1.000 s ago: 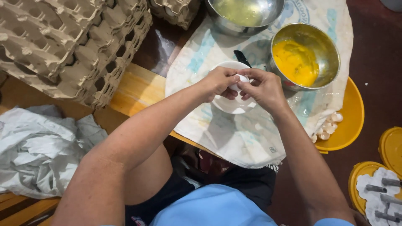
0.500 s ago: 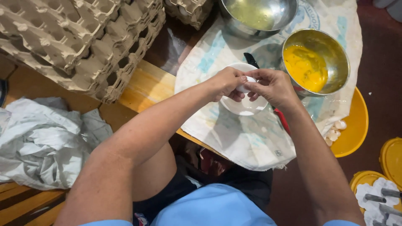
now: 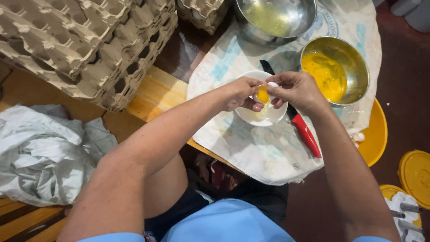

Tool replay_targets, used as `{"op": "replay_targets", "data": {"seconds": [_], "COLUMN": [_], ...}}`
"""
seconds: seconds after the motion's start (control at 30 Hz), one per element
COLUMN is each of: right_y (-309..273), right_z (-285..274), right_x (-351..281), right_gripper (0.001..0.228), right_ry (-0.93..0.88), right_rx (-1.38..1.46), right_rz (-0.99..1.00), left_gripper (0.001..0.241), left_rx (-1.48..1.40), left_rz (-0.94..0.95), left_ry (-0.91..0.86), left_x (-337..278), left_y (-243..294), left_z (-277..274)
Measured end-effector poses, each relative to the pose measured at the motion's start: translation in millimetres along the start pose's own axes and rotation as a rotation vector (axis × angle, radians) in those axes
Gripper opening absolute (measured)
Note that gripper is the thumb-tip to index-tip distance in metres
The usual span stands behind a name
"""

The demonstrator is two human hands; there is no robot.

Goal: Cracking eggs and separating the yolks from the whites into different bowls at a fast pace.

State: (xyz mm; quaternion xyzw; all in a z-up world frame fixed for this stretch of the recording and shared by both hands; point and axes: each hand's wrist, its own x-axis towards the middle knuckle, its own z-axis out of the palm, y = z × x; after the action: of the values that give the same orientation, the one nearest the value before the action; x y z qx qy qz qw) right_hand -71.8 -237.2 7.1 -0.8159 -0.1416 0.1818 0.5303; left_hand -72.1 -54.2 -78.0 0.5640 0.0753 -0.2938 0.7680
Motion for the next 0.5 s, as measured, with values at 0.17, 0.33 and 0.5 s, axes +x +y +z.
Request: {"op": "replay_targets", "data": {"seconds": [0.17, 0.33, 0.5], "right_y": [-9, -40, -78], "right_z": [-11, -20, -21], "right_x": [-1, -14, -43], "right_gripper": [0.036, 0.031, 0.030], "right_ry": [0.012, 0.066, 0.266], "right_rx": [0.066, 0.105, -0.231], "right_rz": [0.045, -0.013, -0.340], "left_gripper": [0.042, 0.042, 0.037], "left_rx": [-0.033, -0.050, -0.168], "left_rz": [-0.049, -0.029, -0.107], "left_ry": [-0.004, 0.006, -0.029], "left_x": [-11, -18, -27], "left_y": [13, 24, 42], "left_z": [1, 4, 2]}}
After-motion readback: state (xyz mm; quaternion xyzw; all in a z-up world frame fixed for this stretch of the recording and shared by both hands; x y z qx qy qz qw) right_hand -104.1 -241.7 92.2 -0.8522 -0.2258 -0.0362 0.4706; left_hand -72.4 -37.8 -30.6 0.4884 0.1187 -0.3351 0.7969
